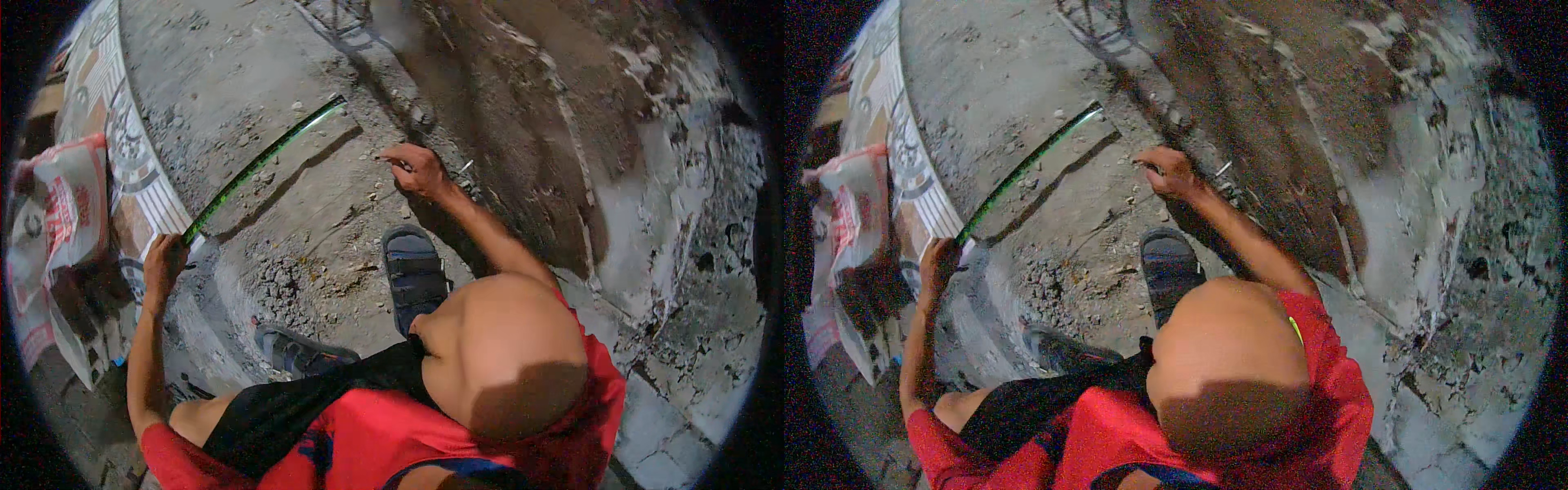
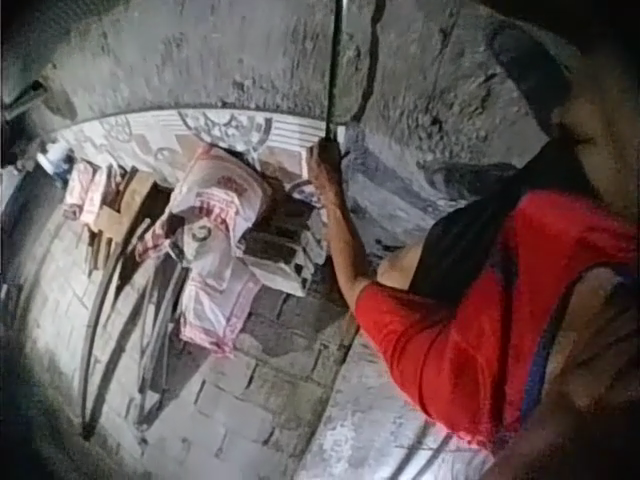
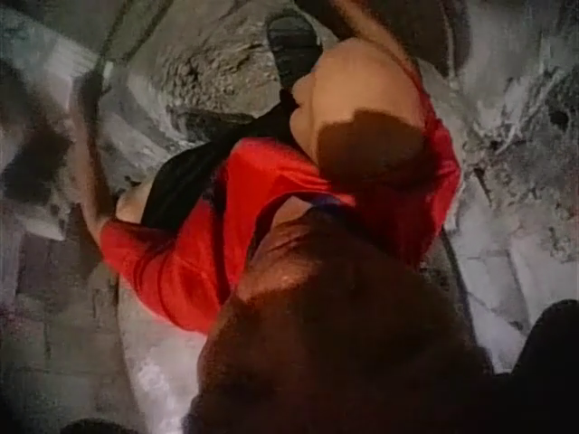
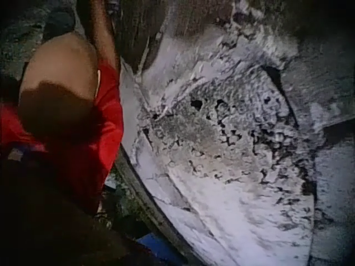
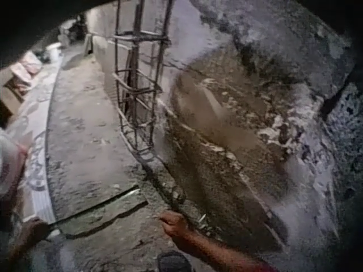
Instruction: Measuring dimensions of a construction floor and assembling/adjusting rebar structures.
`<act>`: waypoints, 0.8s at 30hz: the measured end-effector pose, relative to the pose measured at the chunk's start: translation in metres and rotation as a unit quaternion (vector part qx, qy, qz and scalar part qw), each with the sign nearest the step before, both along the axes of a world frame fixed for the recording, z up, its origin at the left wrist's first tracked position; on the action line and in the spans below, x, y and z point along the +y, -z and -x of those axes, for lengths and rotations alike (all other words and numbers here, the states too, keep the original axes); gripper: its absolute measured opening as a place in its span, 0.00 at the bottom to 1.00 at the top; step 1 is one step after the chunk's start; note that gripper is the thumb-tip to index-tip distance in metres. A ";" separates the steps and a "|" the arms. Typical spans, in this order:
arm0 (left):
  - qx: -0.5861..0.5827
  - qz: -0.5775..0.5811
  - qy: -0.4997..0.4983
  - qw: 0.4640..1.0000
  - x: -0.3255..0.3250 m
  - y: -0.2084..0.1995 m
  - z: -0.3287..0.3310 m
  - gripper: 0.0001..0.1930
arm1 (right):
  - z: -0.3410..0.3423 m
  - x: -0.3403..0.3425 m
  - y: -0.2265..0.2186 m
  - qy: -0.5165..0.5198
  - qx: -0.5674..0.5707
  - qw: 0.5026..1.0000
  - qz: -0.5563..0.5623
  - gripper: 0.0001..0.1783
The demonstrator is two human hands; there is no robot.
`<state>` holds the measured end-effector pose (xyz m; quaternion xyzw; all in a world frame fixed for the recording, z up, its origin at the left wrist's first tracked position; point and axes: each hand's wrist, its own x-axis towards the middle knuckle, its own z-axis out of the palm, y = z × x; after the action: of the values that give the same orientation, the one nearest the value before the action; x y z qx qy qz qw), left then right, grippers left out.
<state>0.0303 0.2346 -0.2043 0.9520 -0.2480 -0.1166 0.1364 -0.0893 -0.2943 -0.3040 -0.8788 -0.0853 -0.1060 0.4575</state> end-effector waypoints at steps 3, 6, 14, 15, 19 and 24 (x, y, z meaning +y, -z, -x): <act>-0.015 -0.027 0.014 0.999 0.005 0.004 -0.002 0.10 | -0.001 0.001 -0.002 -0.023 -0.007 0.999 0.046 0.13; -0.006 -0.008 0.010 1.000 0.008 -0.002 0.002 0.10 | -0.006 0.004 -0.002 -0.025 -0.020 0.999 0.033 0.13; -0.032 -0.009 0.034 0.999 -0.018 -0.008 -0.004 0.07 | -0.004 -0.007 -0.004 0.005 -0.015 0.999 0.050 0.10; -0.005 -0.030 0.000 1.000 -0.009 -0.004 -0.005 0.07 | -0.008 -0.004 -0.006 0.001 -0.023 0.999 0.046 0.10; -0.013 -0.065 -0.002 0.998 0.032 -0.007 0.008 0.07 | -0.018 0.030 -0.001 -0.008 0.001 0.998 0.060 0.10; -0.022 -0.041 0.024 0.999 0.026 0.022 -0.013 0.10 | -0.005 0.010 -0.013 0.022 0.040 0.992 0.114 0.09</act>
<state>0.0434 0.2603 -0.2266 0.9528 -0.2688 -0.1091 0.0892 -0.0840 -0.2842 -0.2909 -0.9305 -0.0593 -0.0699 0.3547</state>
